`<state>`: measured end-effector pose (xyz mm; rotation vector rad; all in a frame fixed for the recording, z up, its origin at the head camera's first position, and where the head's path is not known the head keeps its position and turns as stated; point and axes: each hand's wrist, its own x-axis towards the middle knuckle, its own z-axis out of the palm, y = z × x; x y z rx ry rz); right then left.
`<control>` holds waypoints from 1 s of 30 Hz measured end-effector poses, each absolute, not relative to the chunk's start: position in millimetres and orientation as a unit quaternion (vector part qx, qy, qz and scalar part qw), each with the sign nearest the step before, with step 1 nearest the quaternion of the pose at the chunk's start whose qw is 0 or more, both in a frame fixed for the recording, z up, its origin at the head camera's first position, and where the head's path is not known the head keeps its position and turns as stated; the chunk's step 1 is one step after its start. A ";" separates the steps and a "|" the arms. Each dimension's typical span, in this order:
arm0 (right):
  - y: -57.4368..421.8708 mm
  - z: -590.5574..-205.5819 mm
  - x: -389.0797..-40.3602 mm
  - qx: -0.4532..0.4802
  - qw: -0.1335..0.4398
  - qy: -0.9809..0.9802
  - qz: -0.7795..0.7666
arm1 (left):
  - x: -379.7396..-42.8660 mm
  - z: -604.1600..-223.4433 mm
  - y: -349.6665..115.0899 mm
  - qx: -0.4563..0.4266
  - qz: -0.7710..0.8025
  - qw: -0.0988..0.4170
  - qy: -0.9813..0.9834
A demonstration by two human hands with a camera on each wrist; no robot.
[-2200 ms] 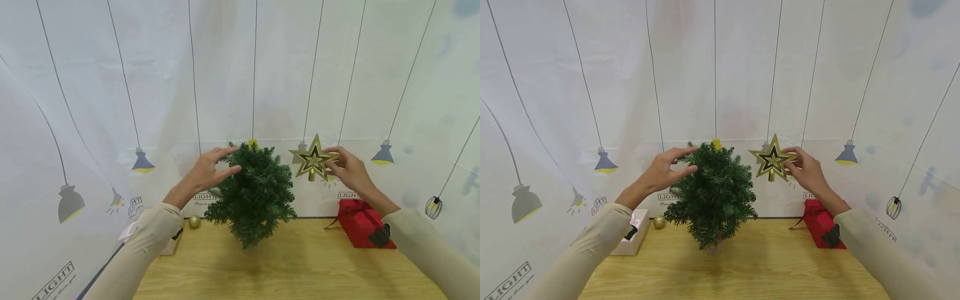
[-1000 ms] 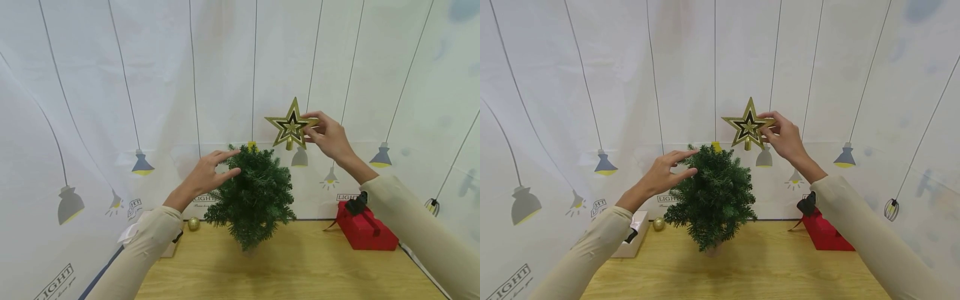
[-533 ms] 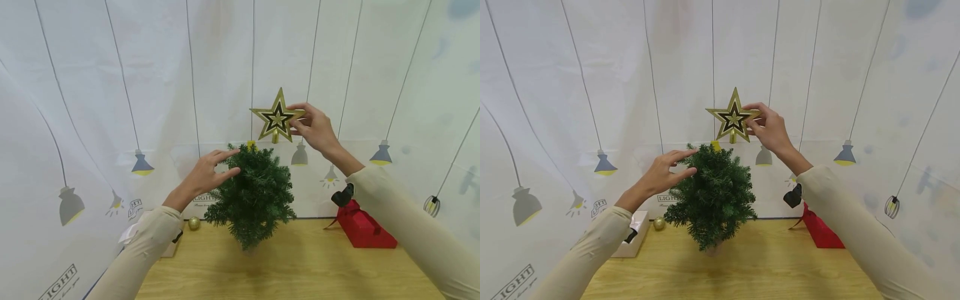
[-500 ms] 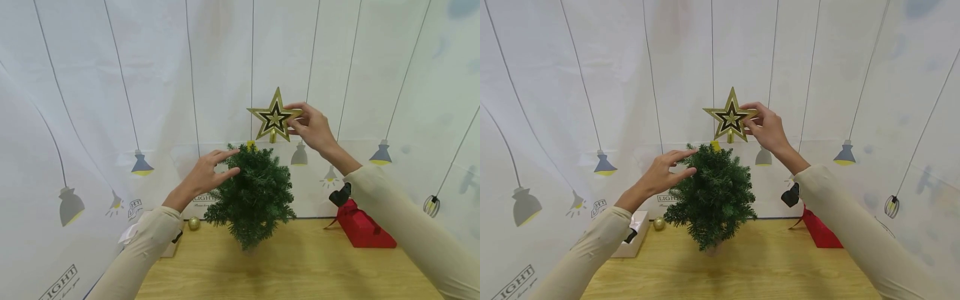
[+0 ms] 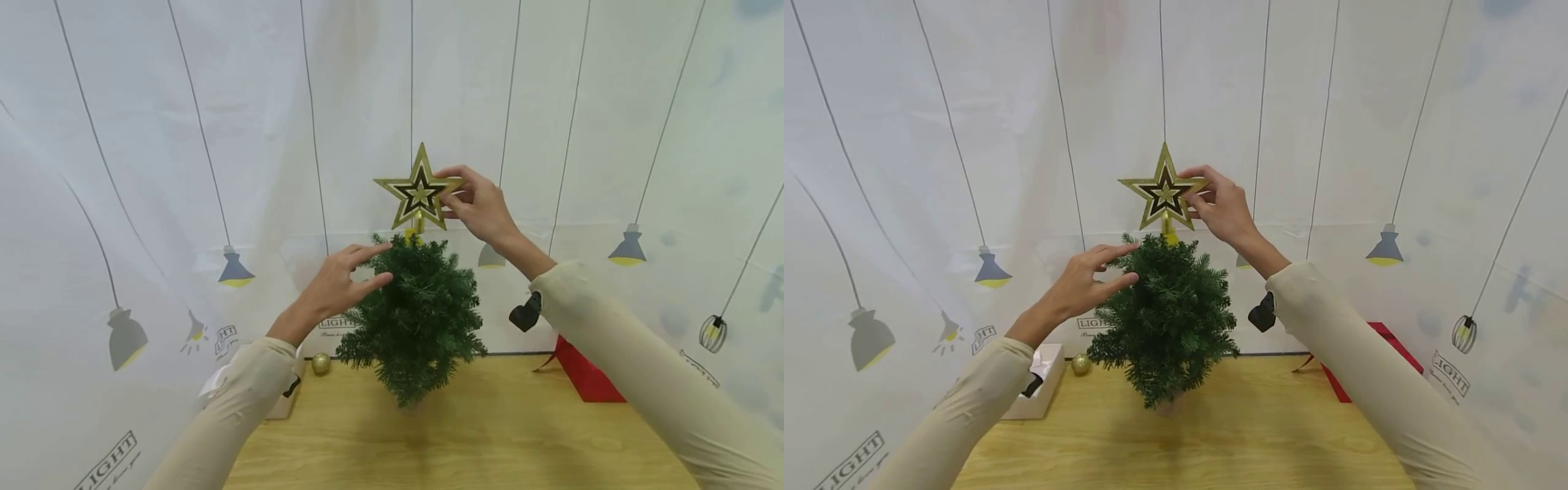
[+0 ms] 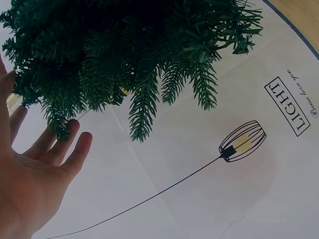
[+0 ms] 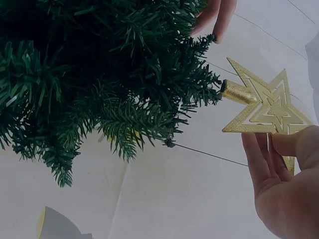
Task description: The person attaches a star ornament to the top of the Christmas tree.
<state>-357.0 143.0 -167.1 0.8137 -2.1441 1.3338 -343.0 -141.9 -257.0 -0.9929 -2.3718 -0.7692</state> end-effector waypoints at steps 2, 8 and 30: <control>140.2 -169.3 -358.3 0.300 0.240 -0.785 0.485 | -343.0 -257.9 -141.9 -0.361 -0.281 0.227 -0.860; 136.4 -172.3 -359.0 0.308 0.236 -0.786 0.481 | -344.3 -259.8 -141.0 -0.362 -0.279 0.230 -0.859; 129.4 -199.3 -364.1 0.298 0.224 -0.801 0.469 | -344.7 -260.3 -143.5 -0.361 -0.284 0.227 -0.859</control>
